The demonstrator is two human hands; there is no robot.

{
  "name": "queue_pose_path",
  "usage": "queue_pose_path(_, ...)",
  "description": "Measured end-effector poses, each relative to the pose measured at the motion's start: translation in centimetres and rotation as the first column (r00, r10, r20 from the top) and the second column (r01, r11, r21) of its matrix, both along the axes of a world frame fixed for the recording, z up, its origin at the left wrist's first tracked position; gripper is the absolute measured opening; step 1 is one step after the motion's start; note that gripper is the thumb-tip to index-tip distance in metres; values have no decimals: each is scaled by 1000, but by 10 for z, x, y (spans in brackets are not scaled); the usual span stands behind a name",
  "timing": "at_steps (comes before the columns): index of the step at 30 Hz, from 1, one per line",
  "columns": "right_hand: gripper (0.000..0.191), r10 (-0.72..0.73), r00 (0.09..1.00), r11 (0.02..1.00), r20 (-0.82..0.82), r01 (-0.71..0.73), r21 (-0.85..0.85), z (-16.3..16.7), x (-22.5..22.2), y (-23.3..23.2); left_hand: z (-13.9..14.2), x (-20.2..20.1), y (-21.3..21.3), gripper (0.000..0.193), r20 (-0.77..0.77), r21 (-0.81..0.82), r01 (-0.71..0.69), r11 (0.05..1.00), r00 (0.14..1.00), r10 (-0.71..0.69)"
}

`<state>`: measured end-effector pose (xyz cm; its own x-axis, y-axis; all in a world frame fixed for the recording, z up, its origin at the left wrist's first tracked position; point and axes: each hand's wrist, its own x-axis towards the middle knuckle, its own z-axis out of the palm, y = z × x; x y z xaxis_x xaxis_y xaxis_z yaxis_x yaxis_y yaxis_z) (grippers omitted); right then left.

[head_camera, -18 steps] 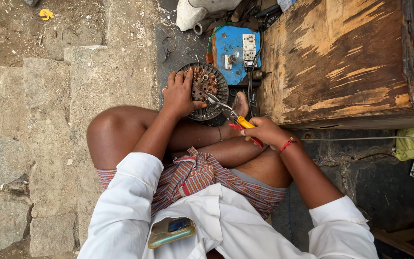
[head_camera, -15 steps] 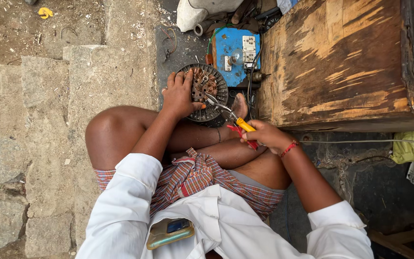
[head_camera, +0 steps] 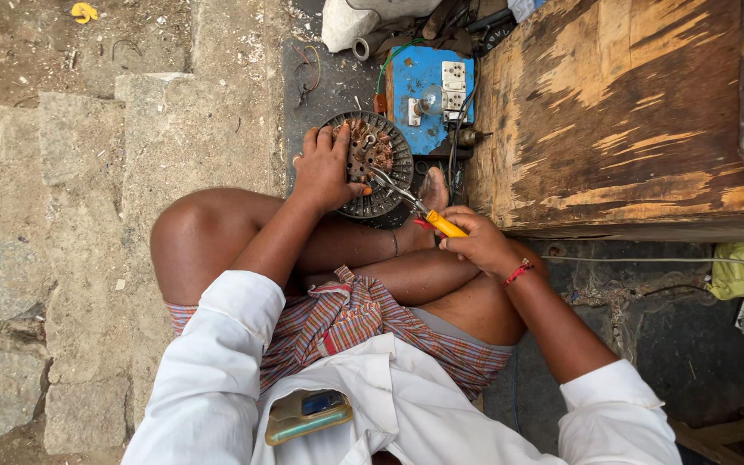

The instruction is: The person sits on the ground holding a motor armature with copper windings and uses pliers to grip and pull wire out of the assembly, working around the rotor by hand and repositioning it between pulls.

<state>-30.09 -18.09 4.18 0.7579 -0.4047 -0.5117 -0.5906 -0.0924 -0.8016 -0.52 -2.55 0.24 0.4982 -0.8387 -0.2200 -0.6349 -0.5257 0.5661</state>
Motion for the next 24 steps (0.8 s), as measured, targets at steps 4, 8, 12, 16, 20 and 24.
queue_pose_path(4, 30, 3, 1000, 998, -23, -4, -60, -6, -2, -9, -6, -5, -3, 126, -10, -9, -1, 1000, 1000, 1)
queue_pose_path(8, 29, -105, 994, 994, -37, 105, -2, -15, -1, 0, -6, -5, -2, 127, -7, 10, 7, 1000, 1000, -7)
queue_pose_path(12, 34, -125, 981, 985, -151, 104, -139, -15, 5, -3, -6, -7, -4, 127, -24, 21, -5, 1000, 1000, 5)
queue_pose_path(16, 41, -28, 956, 969, -293, -46, -244, -7, 20, -7, -6, -7, -5, 128, -30, 25, 0, 1000, 1000, 1)
queue_pose_path(20, 44, 221, 927, 796, -303, -351, -492, 9, 38, -4, -8, -5, -3, 125, -28, 39, 11, 999, 1000, -10)
queue_pose_path(24, 48, 209, 844, 729, -495, -471, -496, 30, 57, 2, -10, -2, -2, 125, -22, 32, 19, 999, 1000, -18)
